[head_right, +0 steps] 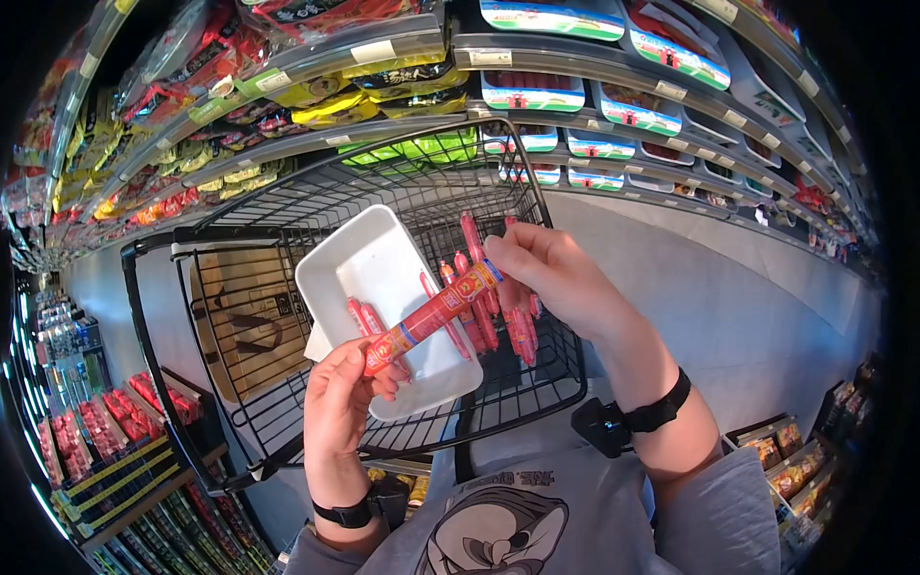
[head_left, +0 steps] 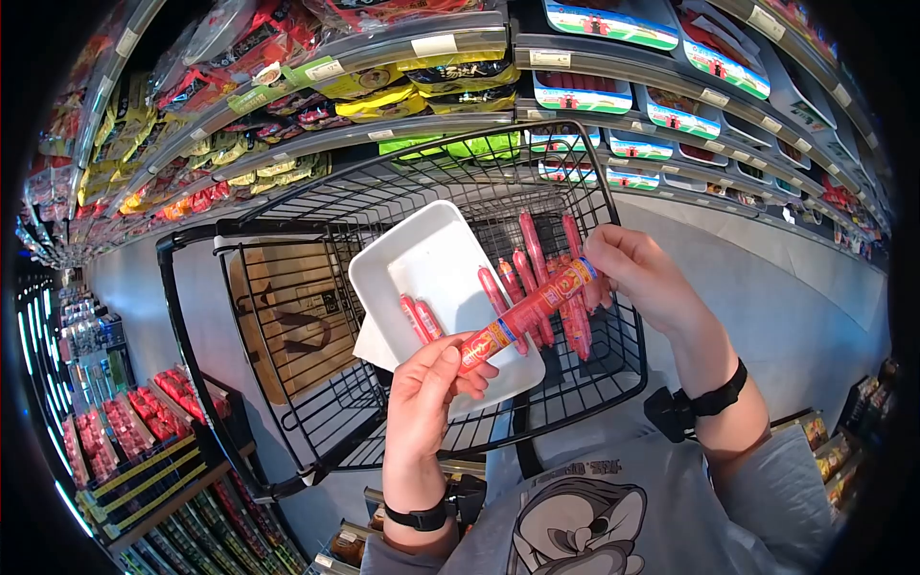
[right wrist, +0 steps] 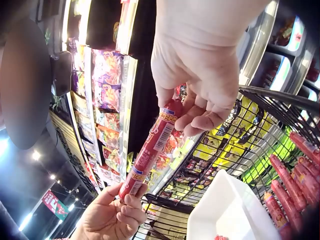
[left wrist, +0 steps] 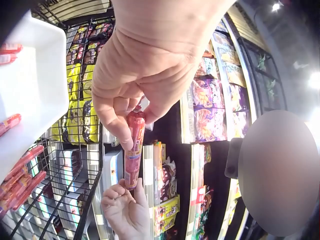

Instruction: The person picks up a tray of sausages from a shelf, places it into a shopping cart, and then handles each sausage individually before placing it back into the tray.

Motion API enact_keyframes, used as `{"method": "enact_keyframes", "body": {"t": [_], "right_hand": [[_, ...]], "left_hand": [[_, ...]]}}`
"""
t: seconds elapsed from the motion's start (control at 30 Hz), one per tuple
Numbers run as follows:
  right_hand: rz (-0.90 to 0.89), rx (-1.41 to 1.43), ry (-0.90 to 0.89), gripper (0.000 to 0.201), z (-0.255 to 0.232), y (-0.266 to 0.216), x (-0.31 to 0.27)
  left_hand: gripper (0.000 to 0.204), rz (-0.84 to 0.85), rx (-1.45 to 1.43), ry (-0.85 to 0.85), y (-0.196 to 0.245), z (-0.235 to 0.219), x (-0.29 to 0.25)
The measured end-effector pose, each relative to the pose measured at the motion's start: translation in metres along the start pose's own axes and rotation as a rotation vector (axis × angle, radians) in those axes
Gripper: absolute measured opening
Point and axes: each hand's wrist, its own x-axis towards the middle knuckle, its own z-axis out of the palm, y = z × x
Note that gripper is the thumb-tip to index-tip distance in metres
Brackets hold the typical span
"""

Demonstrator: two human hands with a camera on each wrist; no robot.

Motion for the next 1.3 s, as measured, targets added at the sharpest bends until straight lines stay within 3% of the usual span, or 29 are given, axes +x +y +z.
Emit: {"method": "enact_keyframes", "body": {"t": [0.17, 0.43, 0.57, 0.73, 1.3], "right_hand": [[0.069, -0.01, 0.049, 0.036, 0.003, -0.005, 0.001], [0.139, 0.024, -0.029, 0.043, 0.0, -0.002, 0.005], [0.134, -0.019, 0.028, 0.034, 0.011, -0.004, 0.008], [0.066, -0.054, -0.119, 0.02, 0.011, -0.004, 0.01], [0.028, -0.016, -0.185, 0.03, 0.014, -0.006, 0.012]], "left_hand": [[0.033, 0.018, 0.026, -0.017, 0.001, 0.001, 0.003], [0.032, -0.017, 0.052, -0.006, 0.002, -0.001, 0.008], [0.037, -0.029, 0.098, -0.021, -0.001, -0.007, 0.01], [0.043, -0.065, 0.108, 0.019, 0.001, -0.005, 0.013], [0.065, -0.153, 0.132, 0.15, 0.009, -0.006, 0.013]]}}
